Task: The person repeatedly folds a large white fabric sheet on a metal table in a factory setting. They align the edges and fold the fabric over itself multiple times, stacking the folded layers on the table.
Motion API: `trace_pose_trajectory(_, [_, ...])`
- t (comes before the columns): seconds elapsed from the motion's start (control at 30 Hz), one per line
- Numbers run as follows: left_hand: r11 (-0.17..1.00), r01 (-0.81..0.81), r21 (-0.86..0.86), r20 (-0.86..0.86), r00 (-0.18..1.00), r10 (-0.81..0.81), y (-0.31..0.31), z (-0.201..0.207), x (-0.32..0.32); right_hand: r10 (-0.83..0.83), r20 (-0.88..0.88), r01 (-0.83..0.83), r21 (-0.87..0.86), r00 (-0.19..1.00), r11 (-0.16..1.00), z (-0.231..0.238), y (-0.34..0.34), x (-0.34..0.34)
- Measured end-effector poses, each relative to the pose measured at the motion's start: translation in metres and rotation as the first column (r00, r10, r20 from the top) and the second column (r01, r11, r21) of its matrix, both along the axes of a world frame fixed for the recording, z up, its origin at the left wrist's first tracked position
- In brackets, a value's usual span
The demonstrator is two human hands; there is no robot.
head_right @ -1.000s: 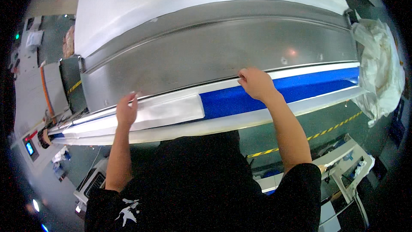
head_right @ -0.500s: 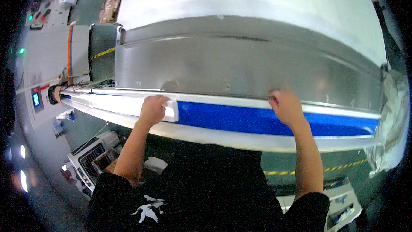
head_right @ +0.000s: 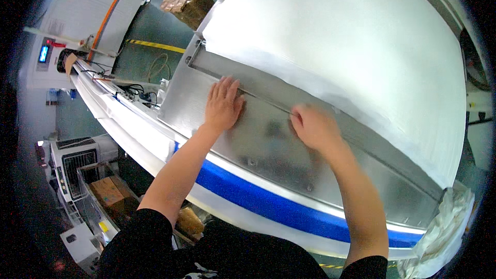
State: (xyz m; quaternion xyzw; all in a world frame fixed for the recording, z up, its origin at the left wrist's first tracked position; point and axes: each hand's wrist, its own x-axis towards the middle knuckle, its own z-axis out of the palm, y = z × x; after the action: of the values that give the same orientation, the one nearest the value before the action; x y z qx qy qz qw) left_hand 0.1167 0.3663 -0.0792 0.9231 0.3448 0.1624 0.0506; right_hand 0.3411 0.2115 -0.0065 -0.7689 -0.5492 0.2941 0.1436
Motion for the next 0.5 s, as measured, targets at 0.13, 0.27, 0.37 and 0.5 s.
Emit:
trace_pose_trajectory(0.13, [0.997, -0.041, -0.058, -0.012, 0.999, 0.041, 0.009, -0.016, 0.0, 0.06, -0.041, -0.051, 0.187, 0.997, 0.981, -0.009, 0.125, -0.004])
trace_pose_trajectory(0.27, [0.993, -0.05, -0.103, -0.003, 0.999, 0.05, 0.012, -0.019, 0.005, 0.128, -0.078, -0.093, 0.347, 0.989, 0.933, -0.027, 0.224, -0.003])
trace_pose_trajectory(0.37, [0.99, -0.052, -0.131, 0.001, 0.999, 0.053, 0.012, -0.017, 0.005, 0.112, -0.074, -0.076, 0.375, 0.991, 0.924, -0.037, 0.27, -0.008])
trace_pose_trajectory(0.5, [0.986, -0.06, -0.156, 0.002, 0.998, 0.062, 0.014, -0.016, 0.006, 0.109, -0.077, -0.081, 0.305, 0.991, 0.949, -0.041, 0.292, -0.004])
